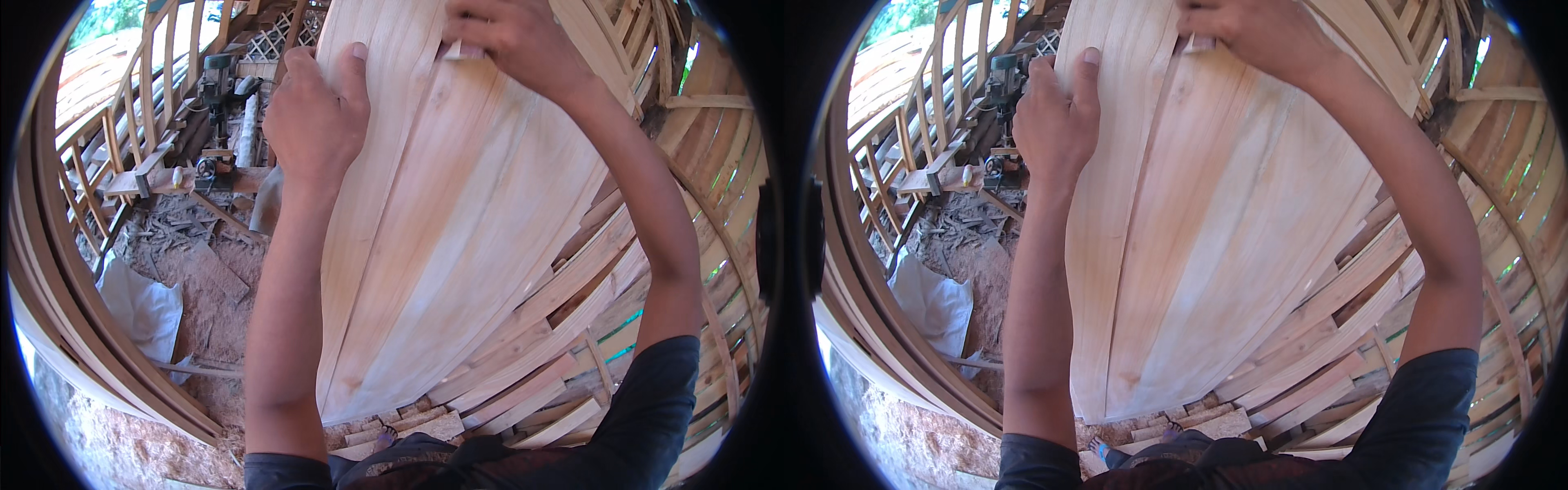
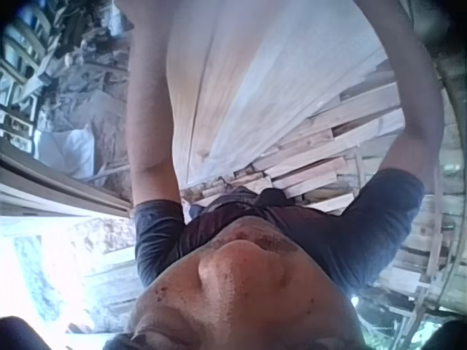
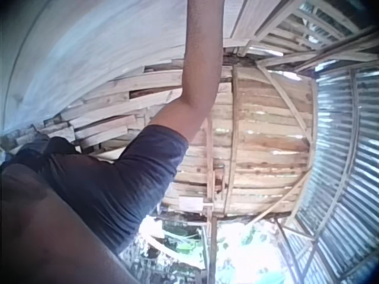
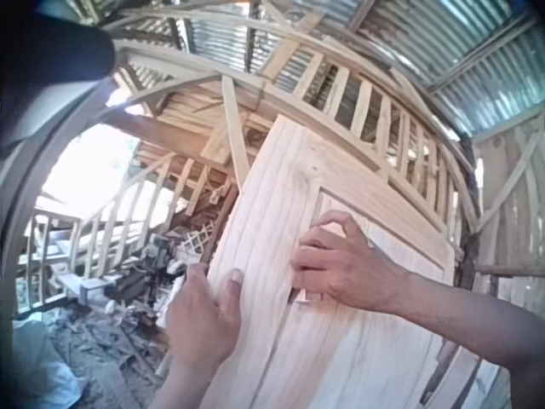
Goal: The person sands the surface and the grooves of a wooden door by hand using a piece of sandpaper.
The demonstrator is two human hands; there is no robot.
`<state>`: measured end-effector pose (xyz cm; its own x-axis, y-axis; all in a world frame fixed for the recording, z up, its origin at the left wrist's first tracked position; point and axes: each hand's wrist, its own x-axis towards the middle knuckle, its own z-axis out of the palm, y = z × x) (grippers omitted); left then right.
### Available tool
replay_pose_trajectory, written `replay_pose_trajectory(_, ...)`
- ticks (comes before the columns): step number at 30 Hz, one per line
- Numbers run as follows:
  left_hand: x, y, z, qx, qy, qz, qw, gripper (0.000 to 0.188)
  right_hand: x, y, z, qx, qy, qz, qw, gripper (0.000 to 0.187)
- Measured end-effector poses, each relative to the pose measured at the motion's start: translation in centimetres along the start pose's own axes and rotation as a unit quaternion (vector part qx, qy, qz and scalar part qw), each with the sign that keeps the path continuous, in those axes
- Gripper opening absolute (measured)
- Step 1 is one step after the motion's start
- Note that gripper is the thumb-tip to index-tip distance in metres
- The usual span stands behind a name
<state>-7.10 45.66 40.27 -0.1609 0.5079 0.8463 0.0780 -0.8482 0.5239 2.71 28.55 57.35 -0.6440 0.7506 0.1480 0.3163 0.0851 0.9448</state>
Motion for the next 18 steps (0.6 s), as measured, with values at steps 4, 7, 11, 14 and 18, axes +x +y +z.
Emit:
replay_pose_trajectory(4,0.2,0.0,-0.4,0.013,-0.008,-0.007,1.0,0.057,-1.0,-2.9,2.7,0.061,0.007,-0.013,0.998,0.016)
replay_pose_trajectory(7,0.1,0.2,-0.1,-0.015,-0.012,-0.014,1.0,0.057,-1.0,-1.3,2.0,0.011,0.036,0.028,0.999,0.015)
replay_pose_trajectory(11,0.3,0.3,-0.3,0.017,-0.006,-0.007,1.0,0.057,-0.8,-1.5,1.8,0.01,0.052,0.024,0.998,0.016)
replay_pose_trajectory(14,0.3,0.0,-0.2,0.015,0.005,0.003,1.0,0.057,-0.1,1.1,1.2,-0.006,0.053,0.057,0.997,0.014)
replay_pose_trajectory(18,0.0,0.4,-0.3,0.006,-0.02,-0.019,1.0,0.06,-0.9,1.3,1.4,-0.019,0.045,0.088,0.995,0.014)
